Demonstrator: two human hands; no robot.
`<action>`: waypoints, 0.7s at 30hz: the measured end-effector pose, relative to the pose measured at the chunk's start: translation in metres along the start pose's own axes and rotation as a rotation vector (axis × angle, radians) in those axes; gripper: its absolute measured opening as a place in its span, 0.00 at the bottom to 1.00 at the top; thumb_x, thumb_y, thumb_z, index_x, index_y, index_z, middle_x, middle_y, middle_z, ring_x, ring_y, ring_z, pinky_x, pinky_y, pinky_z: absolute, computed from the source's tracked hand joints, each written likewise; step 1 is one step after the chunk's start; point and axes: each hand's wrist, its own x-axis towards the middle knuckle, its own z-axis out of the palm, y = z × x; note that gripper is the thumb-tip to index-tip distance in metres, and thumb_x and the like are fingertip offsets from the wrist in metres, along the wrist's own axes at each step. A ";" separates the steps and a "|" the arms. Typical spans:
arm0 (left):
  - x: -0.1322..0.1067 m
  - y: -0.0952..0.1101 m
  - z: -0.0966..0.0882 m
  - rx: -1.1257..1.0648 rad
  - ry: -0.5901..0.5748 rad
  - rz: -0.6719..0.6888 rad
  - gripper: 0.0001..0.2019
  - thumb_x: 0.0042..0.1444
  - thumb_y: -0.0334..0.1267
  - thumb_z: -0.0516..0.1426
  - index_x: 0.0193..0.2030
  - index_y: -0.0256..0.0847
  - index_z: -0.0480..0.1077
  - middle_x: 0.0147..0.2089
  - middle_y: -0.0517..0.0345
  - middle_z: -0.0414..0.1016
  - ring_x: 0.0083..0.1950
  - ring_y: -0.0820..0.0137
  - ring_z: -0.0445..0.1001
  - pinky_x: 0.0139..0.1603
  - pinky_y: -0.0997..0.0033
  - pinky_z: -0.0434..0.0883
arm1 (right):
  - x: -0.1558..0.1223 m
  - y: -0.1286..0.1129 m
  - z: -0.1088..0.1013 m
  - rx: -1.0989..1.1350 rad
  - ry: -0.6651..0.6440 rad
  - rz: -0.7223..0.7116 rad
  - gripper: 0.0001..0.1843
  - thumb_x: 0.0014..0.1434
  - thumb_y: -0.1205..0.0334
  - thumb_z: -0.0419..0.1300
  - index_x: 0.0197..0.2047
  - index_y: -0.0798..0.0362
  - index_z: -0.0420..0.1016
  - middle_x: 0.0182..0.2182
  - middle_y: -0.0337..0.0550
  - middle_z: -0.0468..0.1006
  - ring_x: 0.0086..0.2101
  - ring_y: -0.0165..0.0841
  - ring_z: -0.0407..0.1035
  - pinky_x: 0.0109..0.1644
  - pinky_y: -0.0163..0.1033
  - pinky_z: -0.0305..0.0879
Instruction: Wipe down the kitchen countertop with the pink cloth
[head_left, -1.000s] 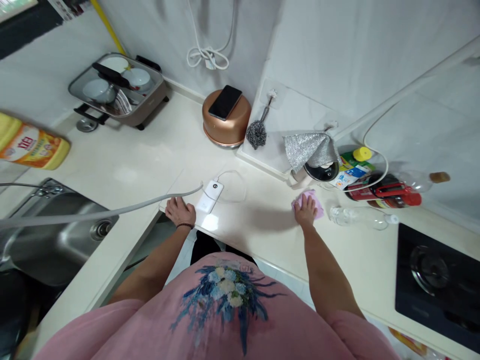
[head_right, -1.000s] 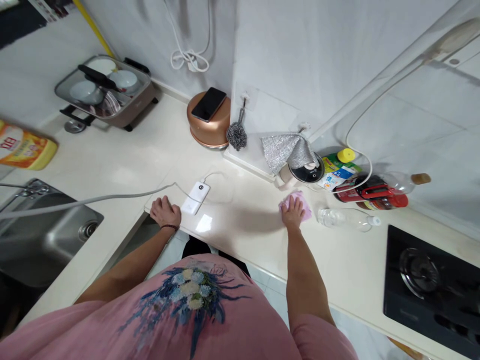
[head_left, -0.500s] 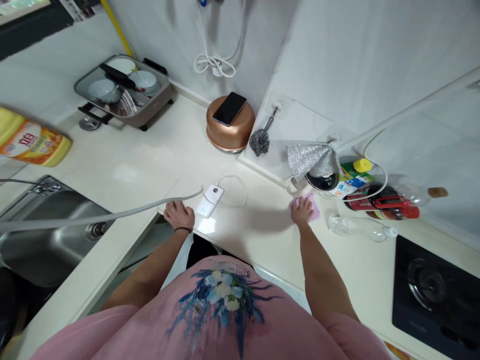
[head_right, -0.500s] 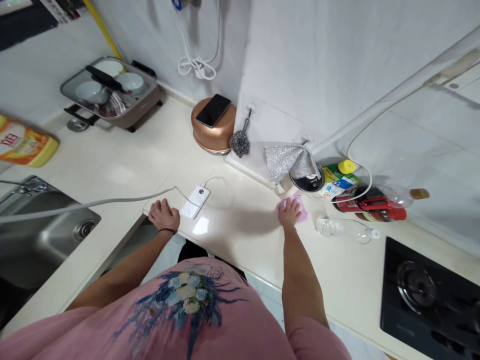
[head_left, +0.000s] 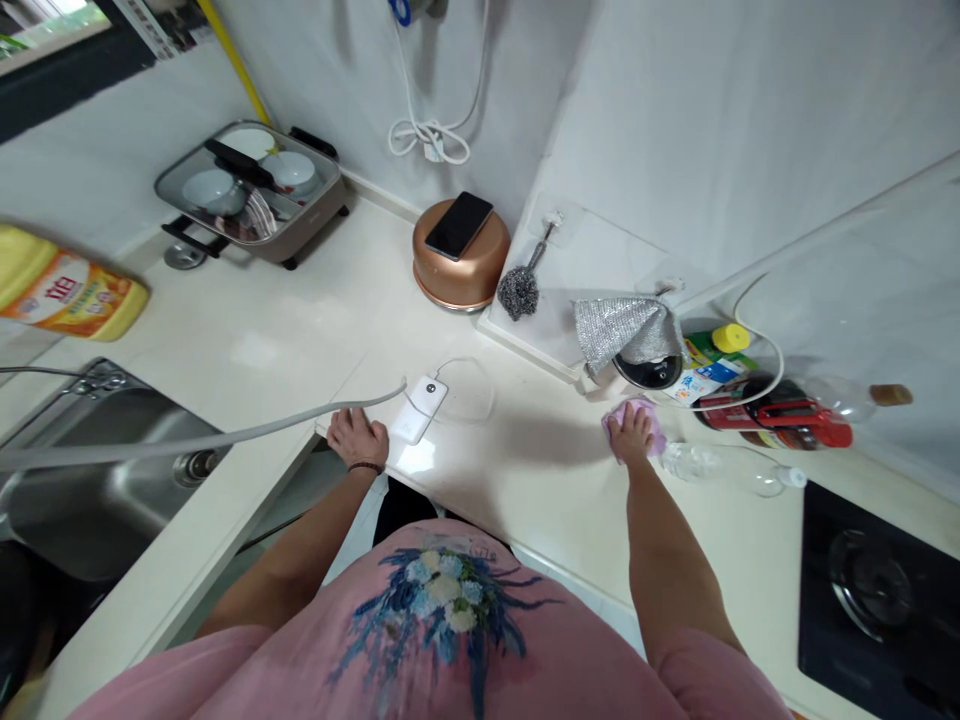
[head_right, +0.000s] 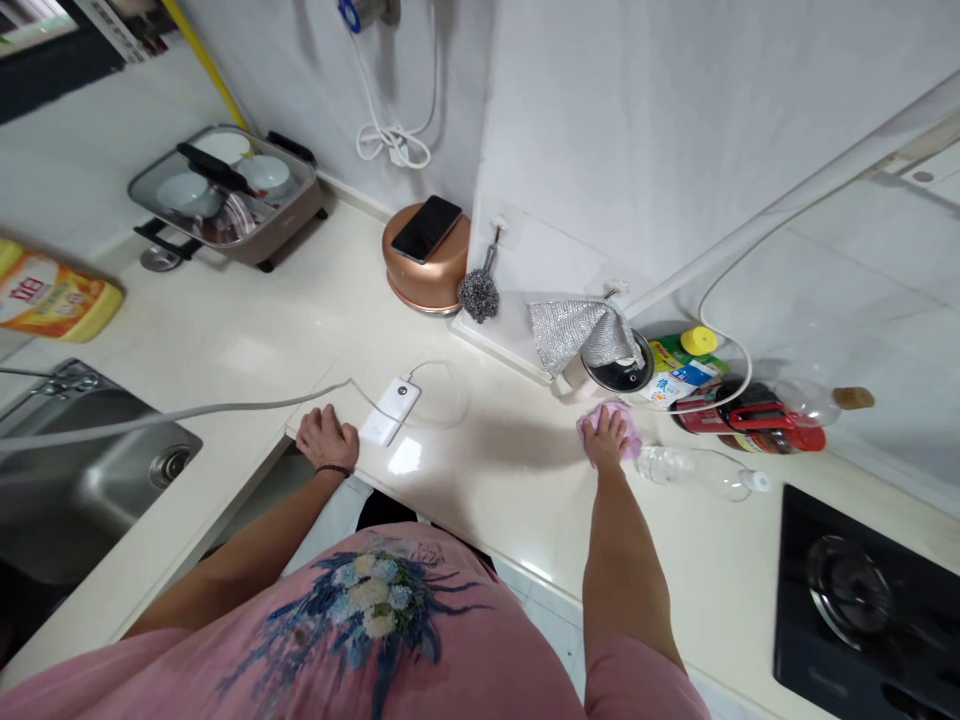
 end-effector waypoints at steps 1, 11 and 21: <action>0.000 0.000 0.000 -0.001 -0.004 -0.003 0.28 0.62 0.39 0.54 0.69 0.34 0.68 0.73 0.32 0.62 0.79 0.47 0.52 0.76 0.39 0.46 | 0.004 0.002 -0.002 0.010 -0.002 0.025 0.44 0.70 0.38 0.36 0.81 0.52 0.41 0.80 0.58 0.37 0.77 0.53 0.34 0.75 0.70 0.40; -0.001 -0.002 0.001 -0.031 0.005 0.025 0.30 0.62 0.37 0.54 0.72 0.34 0.65 0.74 0.32 0.61 0.78 0.45 0.51 0.76 0.36 0.45 | -0.061 0.000 0.027 0.037 0.098 0.035 0.41 0.72 0.41 0.35 0.82 0.50 0.39 0.80 0.55 0.39 0.77 0.50 0.33 0.76 0.68 0.38; -0.002 0.000 -0.004 -0.040 0.020 0.050 0.30 0.62 0.39 0.54 0.71 0.34 0.66 0.73 0.32 0.61 0.79 0.45 0.51 0.76 0.36 0.46 | -0.250 0.034 0.092 -0.056 0.134 -0.043 0.41 0.71 0.43 0.35 0.80 0.51 0.49 0.79 0.55 0.49 0.77 0.50 0.40 0.76 0.67 0.41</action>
